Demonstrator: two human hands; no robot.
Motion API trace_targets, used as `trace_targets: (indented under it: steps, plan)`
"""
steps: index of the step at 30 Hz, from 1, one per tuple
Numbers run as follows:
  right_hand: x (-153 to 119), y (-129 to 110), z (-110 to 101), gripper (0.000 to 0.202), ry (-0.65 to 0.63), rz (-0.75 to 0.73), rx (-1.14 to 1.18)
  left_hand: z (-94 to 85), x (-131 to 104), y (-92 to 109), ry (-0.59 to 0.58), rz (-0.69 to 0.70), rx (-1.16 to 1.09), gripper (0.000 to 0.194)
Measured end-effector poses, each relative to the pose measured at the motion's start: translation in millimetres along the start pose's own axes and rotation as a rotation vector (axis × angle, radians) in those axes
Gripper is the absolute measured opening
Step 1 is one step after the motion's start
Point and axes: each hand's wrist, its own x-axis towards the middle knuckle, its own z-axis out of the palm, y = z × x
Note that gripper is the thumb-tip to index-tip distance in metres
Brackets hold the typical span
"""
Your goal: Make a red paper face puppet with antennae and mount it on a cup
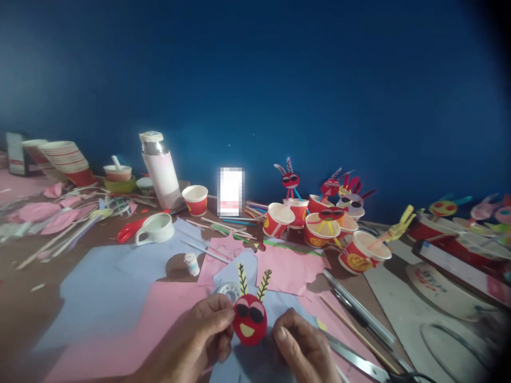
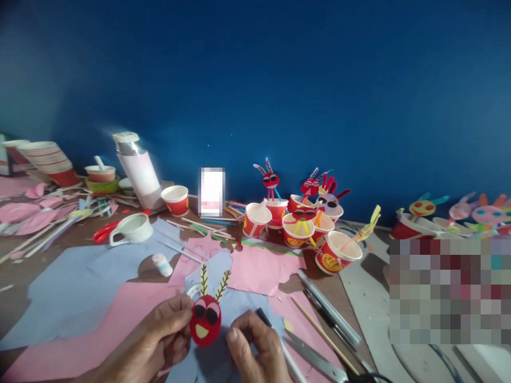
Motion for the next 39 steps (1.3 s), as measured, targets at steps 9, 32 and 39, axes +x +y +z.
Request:
trace_targets:
  steps: [9, 32, 39]
  plan:
    - [1, 5, -2, 0.037, -0.082, 0.062, -0.007, 3.6, -5, 2, -0.036, -0.018, 0.108, 0.027]
    - [25, -10, -29, 0.038, 0.092, 0.038, -0.238, 4.6, -12, 19, 0.077, 0.247, 0.585, 0.053]
    - [20, -20, -53, 0.039, 0.018, 0.0, -0.933, 0.3, -7, 32, 0.114, 0.276, 0.626, 0.05]
